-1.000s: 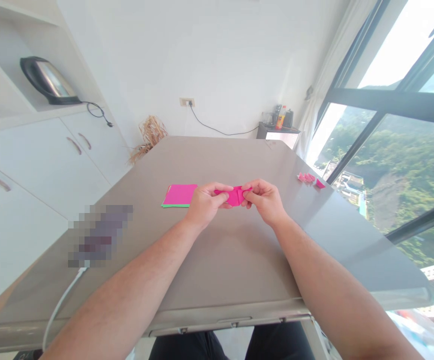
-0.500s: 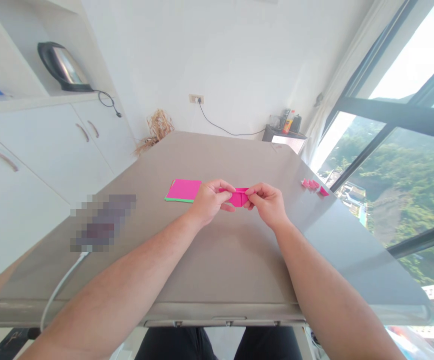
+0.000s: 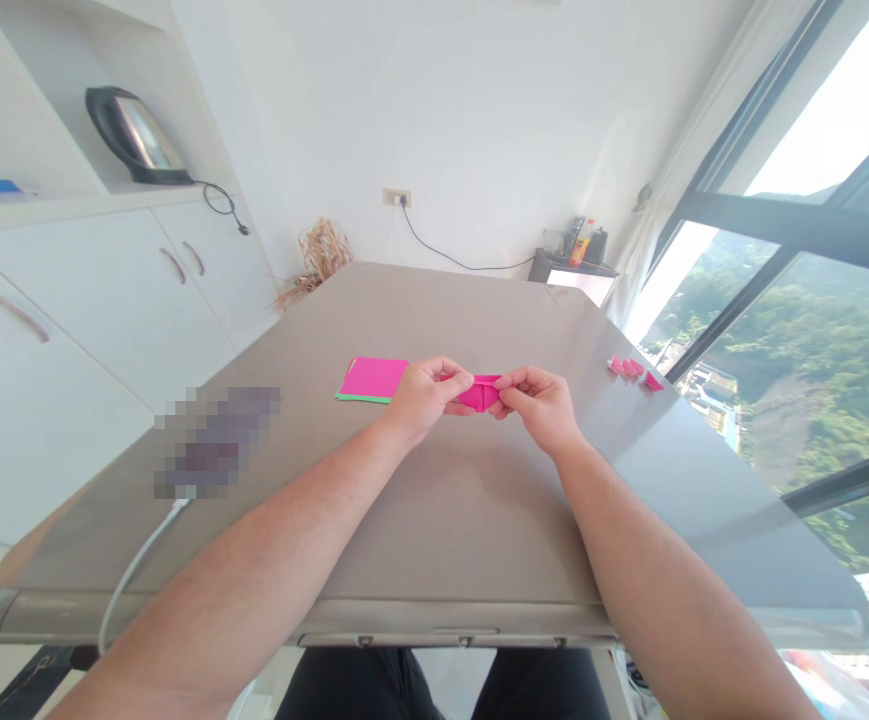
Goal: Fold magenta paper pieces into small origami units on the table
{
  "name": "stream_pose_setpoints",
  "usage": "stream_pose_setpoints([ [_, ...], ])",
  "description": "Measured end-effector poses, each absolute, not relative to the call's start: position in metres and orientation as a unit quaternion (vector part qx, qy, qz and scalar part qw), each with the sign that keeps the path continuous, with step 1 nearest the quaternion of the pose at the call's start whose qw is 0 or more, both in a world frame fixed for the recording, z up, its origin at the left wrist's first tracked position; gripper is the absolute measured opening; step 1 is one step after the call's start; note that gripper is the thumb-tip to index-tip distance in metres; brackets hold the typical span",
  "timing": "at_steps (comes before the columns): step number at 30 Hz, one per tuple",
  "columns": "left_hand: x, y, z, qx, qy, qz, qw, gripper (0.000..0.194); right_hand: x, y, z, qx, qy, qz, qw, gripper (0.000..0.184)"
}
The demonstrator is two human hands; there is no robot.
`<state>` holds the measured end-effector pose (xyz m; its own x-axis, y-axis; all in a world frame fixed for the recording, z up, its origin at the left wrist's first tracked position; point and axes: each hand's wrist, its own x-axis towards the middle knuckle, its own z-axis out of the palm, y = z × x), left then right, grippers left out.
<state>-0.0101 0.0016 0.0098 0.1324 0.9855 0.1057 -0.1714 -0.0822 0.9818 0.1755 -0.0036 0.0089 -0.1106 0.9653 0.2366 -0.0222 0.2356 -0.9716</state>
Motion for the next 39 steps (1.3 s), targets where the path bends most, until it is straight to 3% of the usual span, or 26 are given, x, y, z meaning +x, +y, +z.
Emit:
stream_pose_setpoints([
  [7,-0.0086,0.0018,0.0088,0.506,0.43,0.53,0.527,0.033,0.173,-0.0043,0.0086,-0.415,-0.603,0.434,0.525,0.024],
  [15,-0.0074,0.0,0.0118,0.519,0.427,0.525,0.522,0.025,0.1704,-0.0006,0.0092,-0.421,-0.559,0.461,0.546,0.029],
  [18,-0.0079,0.0005,0.0114,0.52,0.424,0.526,0.523,0.028,0.1724,-0.0014,0.0112,-0.426,-0.563,0.469,0.53,0.039],
  [24,-0.0092,0.0027,0.0095,0.504,0.418,0.532,0.537,0.028,0.1726,-0.0023,0.0131,-0.46,-0.579,0.45,0.5,0.015],
  [32,-0.0079,0.0039,0.0068,0.542,0.424,0.517,0.508,0.026,0.1726,-0.0019,0.0085,-0.491,-0.627,0.403,0.452,0.017],
  [39,-0.0092,0.0054,0.0065,0.514,0.395,0.51,0.565,0.03,0.1726,0.0003,0.0081,-0.493,-0.629,0.381,0.464,0.013],
])
